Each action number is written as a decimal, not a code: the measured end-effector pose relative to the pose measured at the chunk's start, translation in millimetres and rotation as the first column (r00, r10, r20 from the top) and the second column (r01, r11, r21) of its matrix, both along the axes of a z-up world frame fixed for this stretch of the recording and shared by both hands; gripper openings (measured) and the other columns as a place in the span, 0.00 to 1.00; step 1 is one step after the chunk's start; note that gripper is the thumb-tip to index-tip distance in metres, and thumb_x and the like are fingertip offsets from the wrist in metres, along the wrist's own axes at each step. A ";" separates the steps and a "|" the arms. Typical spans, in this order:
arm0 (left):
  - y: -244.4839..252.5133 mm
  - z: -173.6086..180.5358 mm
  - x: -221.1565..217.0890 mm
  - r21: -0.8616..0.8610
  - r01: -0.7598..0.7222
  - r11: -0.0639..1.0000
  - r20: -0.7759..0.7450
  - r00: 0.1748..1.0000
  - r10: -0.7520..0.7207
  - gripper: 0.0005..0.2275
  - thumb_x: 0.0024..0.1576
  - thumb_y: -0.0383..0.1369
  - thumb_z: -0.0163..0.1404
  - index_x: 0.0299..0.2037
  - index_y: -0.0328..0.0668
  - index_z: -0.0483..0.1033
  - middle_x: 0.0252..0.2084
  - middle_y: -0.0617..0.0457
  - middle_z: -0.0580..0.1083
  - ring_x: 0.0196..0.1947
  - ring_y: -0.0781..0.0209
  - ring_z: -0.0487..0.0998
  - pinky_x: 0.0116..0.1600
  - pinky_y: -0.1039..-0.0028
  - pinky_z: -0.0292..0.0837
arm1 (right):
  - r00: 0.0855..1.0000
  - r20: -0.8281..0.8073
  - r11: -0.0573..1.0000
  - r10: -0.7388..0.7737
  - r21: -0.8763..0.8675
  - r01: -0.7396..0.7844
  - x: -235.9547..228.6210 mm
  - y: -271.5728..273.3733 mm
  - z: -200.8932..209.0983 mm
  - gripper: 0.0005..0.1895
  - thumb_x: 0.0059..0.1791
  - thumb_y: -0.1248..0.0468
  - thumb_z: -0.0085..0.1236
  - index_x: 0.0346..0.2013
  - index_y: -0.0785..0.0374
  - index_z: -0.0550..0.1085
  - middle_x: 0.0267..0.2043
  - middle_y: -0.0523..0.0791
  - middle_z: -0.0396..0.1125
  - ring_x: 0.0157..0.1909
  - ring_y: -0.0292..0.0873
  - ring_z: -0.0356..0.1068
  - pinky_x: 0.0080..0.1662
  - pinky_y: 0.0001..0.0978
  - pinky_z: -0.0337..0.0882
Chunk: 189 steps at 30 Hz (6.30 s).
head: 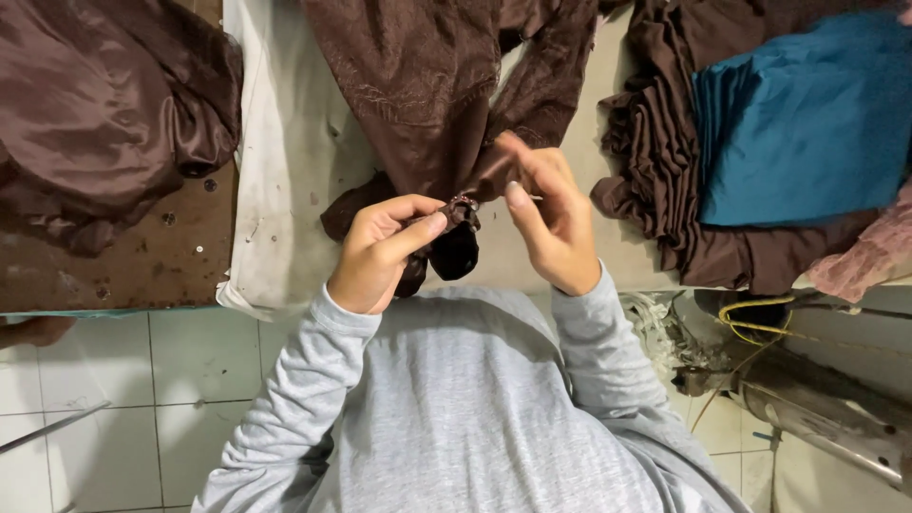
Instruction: Trimming excess threads from brown fabric garments using small scissors.
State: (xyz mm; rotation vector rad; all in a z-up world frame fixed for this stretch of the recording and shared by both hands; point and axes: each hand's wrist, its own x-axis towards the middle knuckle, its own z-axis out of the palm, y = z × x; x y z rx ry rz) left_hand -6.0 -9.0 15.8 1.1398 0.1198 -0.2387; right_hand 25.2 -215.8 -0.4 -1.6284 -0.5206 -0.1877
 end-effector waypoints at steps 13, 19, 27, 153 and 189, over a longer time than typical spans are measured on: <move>-1.9 7.3 -6.8 -0.143 -0.092 0.985 -0.012 0.996 0.091 0.07 0.55 0.25 0.59 0.40 0.28 0.79 0.32 0.53 0.71 0.39 0.69 0.71 0.51 0.76 0.71 | 0.992 0.045 0.993 -0.114 0.045 0.112 -30.8 27.2 10.0 0.20 0.42 0.77 0.72 0.48 0.77 0.78 0.33 0.53 0.70 0.25 0.38 0.66 0.25 0.28 0.69; -0.5 15.3 -9.6 -0.106 -0.100 0.989 0.090 0.990 0.109 0.06 0.55 0.24 0.57 0.39 0.27 0.80 0.29 0.53 0.69 0.36 0.70 0.68 0.48 0.78 0.68 | 0.982 0.142 0.991 -0.128 -0.023 0.133 -24.2 38.6 20.8 0.17 0.41 0.76 0.73 0.44 0.75 0.80 0.32 0.53 0.73 0.22 0.40 0.69 0.23 0.28 0.71; -1.9 29.5 -13.3 -0.153 -0.106 0.982 0.053 0.992 0.115 0.06 0.57 0.26 0.56 0.40 0.27 0.81 0.29 0.54 0.67 0.34 0.71 0.65 0.44 0.81 0.65 | 0.987 0.119 0.994 -0.104 -0.015 0.106 -19.5 37.0 34.1 0.12 0.45 0.78 0.69 0.42 0.74 0.81 0.32 0.54 0.74 0.24 0.40 0.70 0.22 0.31 0.72; 52.8 16.7 80.4 0.598 0.206 0.775 0.446 0.718 -0.534 0.11 0.54 0.31 0.60 0.46 0.46 0.79 0.40 0.51 0.74 0.46 0.51 0.77 0.56 0.61 0.72 | 0.710 -0.436 0.743 0.553 0.644 -0.183 41.0 26.0 -27.3 0.16 0.49 0.65 0.49 0.16 0.67 0.66 0.11 0.46 0.53 0.13 0.39 0.54 0.22 0.30 0.52; 42.1 29.2 54.1 -0.152 0.337 0.929 0.045 0.942 -0.334 0.09 0.54 0.29 0.56 0.39 0.30 0.77 0.30 0.52 0.72 0.35 0.69 0.70 0.45 0.80 0.66 | 0.998 0.046 0.999 -0.050 -0.018 0.051 20.2 34.9 47.2 0.12 0.48 0.66 0.68 0.40 0.74 0.80 0.26 0.49 0.67 0.22 0.36 0.57 0.23 0.28 0.63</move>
